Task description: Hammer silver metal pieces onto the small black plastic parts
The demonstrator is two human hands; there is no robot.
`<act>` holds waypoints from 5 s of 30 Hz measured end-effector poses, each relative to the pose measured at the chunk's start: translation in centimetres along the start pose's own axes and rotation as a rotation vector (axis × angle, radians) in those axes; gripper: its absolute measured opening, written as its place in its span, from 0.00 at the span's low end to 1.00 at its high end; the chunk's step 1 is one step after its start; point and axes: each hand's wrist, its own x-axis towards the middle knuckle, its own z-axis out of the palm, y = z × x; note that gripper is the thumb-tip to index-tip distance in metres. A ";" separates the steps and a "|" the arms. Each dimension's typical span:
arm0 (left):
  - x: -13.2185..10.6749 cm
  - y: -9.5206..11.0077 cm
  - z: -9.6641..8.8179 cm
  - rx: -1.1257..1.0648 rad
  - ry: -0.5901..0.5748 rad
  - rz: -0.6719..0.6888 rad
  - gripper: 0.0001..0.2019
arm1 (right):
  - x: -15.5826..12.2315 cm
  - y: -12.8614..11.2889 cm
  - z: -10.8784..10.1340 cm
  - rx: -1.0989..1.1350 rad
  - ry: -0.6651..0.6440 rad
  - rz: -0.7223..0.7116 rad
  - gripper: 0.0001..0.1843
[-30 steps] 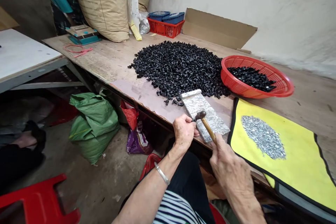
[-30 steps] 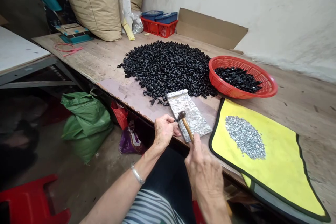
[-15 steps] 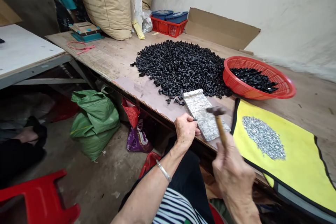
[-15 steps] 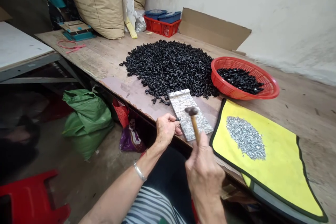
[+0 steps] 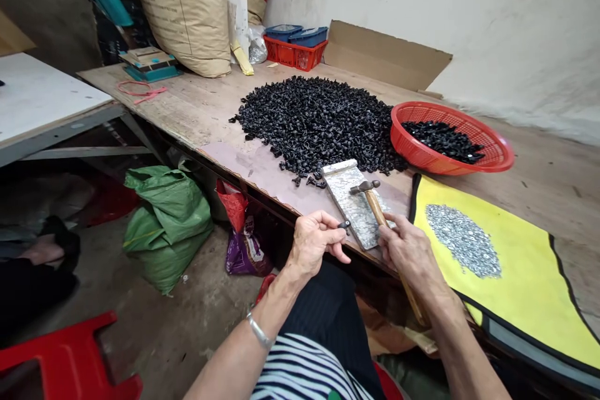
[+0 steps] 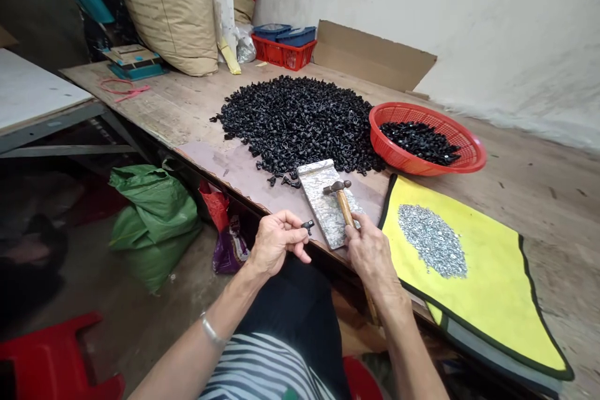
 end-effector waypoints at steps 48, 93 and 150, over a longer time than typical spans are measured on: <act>-2.7 -0.1 -0.2 0.356 -0.189 -0.209 0.08 | -0.5 -1.9 -3.2 0.709 -0.636 0.333 0.06; -3.0 -0.4 -1.2 0.387 -0.139 -0.296 0.05 | -5.6 -0.9 0.0 0.022 -0.406 -0.489 0.06; -3.6 -2.3 2.3 0.149 0.081 -0.075 0.04 | -5.7 0.3 0.7 0.605 -0.057 -0.092 0.06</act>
